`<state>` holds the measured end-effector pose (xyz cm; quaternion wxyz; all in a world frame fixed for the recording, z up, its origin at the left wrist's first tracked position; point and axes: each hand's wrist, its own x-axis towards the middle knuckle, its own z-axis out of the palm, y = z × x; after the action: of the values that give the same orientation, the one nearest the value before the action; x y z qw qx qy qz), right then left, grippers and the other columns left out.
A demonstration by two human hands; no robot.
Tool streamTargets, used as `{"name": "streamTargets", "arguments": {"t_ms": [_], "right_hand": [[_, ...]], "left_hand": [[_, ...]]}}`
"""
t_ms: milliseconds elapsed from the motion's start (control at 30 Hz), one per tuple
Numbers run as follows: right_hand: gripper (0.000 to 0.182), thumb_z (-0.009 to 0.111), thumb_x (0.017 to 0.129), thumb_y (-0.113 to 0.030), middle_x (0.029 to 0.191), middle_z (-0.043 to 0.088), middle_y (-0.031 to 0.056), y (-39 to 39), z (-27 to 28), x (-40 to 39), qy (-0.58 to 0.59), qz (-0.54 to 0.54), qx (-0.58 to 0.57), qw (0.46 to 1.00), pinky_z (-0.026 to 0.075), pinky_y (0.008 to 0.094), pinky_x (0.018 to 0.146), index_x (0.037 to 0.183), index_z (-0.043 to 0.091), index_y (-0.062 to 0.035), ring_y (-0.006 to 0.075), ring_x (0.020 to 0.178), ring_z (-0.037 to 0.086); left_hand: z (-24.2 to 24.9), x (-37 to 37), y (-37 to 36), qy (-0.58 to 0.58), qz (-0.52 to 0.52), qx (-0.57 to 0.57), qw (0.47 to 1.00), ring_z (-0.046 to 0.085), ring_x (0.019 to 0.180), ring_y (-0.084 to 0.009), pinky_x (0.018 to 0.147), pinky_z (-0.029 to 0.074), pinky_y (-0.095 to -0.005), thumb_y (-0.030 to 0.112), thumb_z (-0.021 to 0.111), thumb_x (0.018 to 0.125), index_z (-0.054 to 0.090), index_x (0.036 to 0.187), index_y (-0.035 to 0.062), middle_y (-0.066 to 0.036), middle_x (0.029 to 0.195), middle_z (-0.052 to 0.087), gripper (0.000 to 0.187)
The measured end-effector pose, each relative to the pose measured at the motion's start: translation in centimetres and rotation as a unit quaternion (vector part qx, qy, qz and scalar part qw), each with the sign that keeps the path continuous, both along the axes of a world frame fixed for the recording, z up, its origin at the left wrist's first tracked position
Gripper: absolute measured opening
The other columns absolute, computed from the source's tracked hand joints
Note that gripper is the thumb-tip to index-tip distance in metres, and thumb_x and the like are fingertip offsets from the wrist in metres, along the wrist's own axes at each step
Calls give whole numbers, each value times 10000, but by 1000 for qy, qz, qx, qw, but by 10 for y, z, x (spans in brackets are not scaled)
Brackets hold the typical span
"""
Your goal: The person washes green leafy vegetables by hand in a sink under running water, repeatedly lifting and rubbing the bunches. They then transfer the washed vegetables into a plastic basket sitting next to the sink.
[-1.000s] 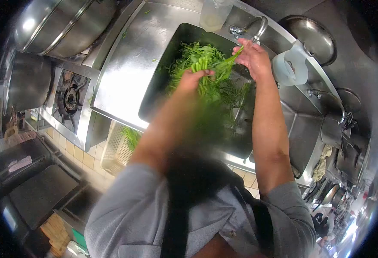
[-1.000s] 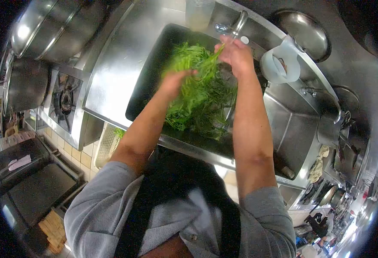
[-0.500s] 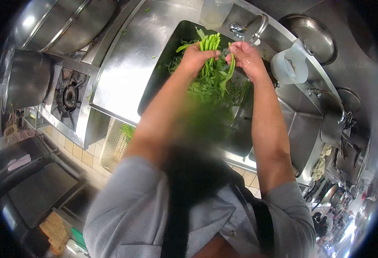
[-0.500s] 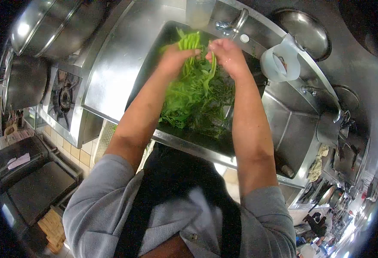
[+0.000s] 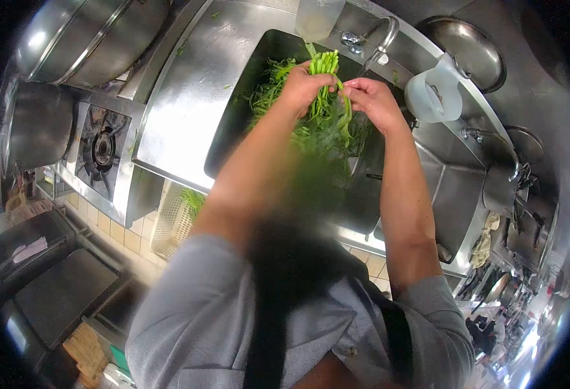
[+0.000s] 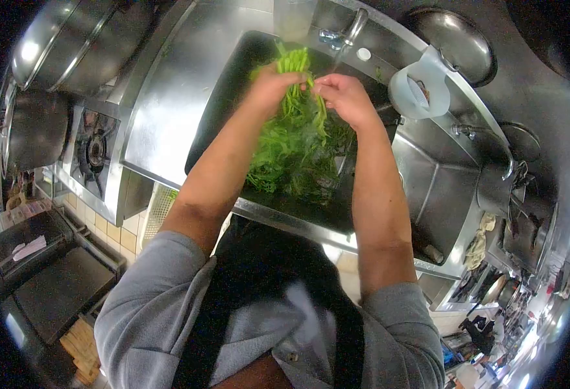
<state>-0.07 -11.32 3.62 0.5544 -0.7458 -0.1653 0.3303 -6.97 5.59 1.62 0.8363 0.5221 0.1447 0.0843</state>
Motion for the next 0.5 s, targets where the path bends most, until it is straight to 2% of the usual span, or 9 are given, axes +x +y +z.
{"name": "streamTargets", "arguments": {"t_ms": [67, 133, 233, 267, 333, 367, 433, 500], "right_hand": [[232, 625, 881, -196, 871, 687, 41, -1, -2, 0, -37, -11, -33, 999, 492, 254, 708, 1011, 662, -7, 123, 751, 627], [155, 624, 886, -151, 885, 670, 22, -1, -9, 3, -102, 9, -96, 990, 489, 235, 669, 984, 668, -40, 81, 763, 610], [144, 618, 863, -122, 860, 664, 18, -1, -14, 8, -162, -15, -130, 978, 489, 241, 637, 960, 664, -26, 76, 753, 605], [144, 618, 863, -122, 860, 664, 18, -3, -15, 8, -162, -16, -130, 978, 489, 241, 637, 960, 664, -26, 76, 753, 605], [243, 640, 818, -180, 849, 704, 94, -8, -11, 7, -13, -169, -34, 985, 514, 302, 720, 1005, 693, -34, 171, 739, 660], [243, 640, 818, -180, 849, 704, 94, -12, -16, 10, -13, -168, -34, 985, 514, 302, 720, 1005, 693, -34, 171, 739, 660], [275, 664, 818, -199, 903, 711, 109, -16, -16, 11, -285, -161, -136, 935, 509, 303, 780, 1045, 702, -48, 181, 812, 666], [312, 683, 821, -217, 938, 712, 112, -18, -9, 5, -267, -128, -135, 946, 501, 310, 806, 1088, 695, -55, 194, 853, 663]], "left_hand": [[-2, 1, -1, 12, -8, 3, 1000, 592, 648, -151, 614, 459, -289, -8, 689, 709, 632, 915, -34, -67, 803, 646, 215], [-7, 2, -3, 22, -16, 6, 1000, 589, 643, -152, 606, 455, -288, -8, 687, 702, 631, 915, -37, -67, 804, 643, 222], [-12, 3, -6, 1, -15, 27, 1000, 585, 637, -155, 599, 454, -288, -16, 680, 691, 630, 924, -46, -72, 810, 645, 241], [-13, 3, -7, -2, -2, 1, 1000, 584, 636, -156, 596, 454, -289, -23, 677, 689, 629, 926, -46, -75, 813, 646, 243], [-10, 2, -7, -6, 12, -26, 1000, 584, 636, -157, 592, 455, -290, -30, 674, 687, 628, 928, -45, -77, 817, 647, 246], [-8, 2, -6, -7, 15, -33, 999, 585, 637, -159, 590, 455, -291, -35, 672, 686, 628, 930, -43, -81, 819, 648, 248], [-6, 1, -5, -8, 18, -39, 999, 586, 639, -160, 589, 456, -292, -39, 670, 685, 627, 932, -40, -84, 821, 648, 251], [-4, 1, -8, -5, 35, -42, 999, 586, 638, -162, 587, 454, -292, -33, 666, 692, 624, 922, -35, -80, 802, 644, 233]]}}
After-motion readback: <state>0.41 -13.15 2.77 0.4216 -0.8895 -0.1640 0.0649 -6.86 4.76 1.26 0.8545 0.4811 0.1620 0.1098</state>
